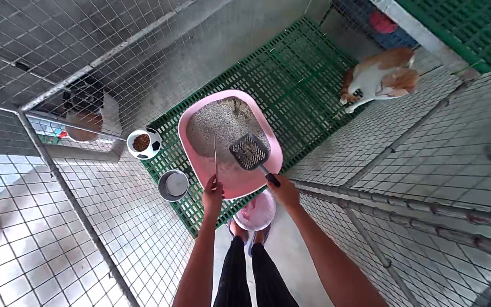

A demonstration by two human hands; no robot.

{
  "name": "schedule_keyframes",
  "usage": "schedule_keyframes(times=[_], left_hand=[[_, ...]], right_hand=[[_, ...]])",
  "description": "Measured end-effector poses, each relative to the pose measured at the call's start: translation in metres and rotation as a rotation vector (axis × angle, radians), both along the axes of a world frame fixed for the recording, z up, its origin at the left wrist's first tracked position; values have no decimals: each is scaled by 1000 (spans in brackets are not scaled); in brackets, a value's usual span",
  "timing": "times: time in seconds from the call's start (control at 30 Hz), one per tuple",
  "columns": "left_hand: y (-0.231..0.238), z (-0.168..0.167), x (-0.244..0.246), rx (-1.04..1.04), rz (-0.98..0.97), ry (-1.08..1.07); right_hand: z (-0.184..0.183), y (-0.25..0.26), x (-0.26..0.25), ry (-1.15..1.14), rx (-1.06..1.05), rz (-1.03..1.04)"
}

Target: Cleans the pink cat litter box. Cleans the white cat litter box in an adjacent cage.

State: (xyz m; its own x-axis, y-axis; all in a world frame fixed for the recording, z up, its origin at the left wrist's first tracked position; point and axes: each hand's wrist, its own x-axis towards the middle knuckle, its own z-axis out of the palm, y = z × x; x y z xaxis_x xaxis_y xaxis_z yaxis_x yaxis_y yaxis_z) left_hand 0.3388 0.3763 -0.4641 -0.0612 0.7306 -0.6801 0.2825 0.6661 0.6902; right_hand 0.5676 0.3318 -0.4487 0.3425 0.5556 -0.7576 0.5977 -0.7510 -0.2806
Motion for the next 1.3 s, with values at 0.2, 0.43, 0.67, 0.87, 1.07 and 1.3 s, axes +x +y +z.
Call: schedule_keyframes(times=[0.2, 0.43, 0.67, 0.87, 1.07, 1.3], left_hand=[[-12, -2, 16, -56, -41, 6], [-62, -7, 10, -68, 47, 26], [-101, -1, -11, -81, 161, 50], [-121, -5, -18, -65, 223, 23], [-132, -1, -26, -209, 200, 6], [-116, 10, -23, -196, 96, 54]], right_hand=[[5, -29, 7, 6, -35, 43], [41, -130, 5, 15, -47, 80], [41, -235, 11, 20, -93, 95], [-51, -225, 9, 35, -326, 181], [-111, -179, -2, 96, -463, 243], [12, -193, 24, 150, -432, 138]])
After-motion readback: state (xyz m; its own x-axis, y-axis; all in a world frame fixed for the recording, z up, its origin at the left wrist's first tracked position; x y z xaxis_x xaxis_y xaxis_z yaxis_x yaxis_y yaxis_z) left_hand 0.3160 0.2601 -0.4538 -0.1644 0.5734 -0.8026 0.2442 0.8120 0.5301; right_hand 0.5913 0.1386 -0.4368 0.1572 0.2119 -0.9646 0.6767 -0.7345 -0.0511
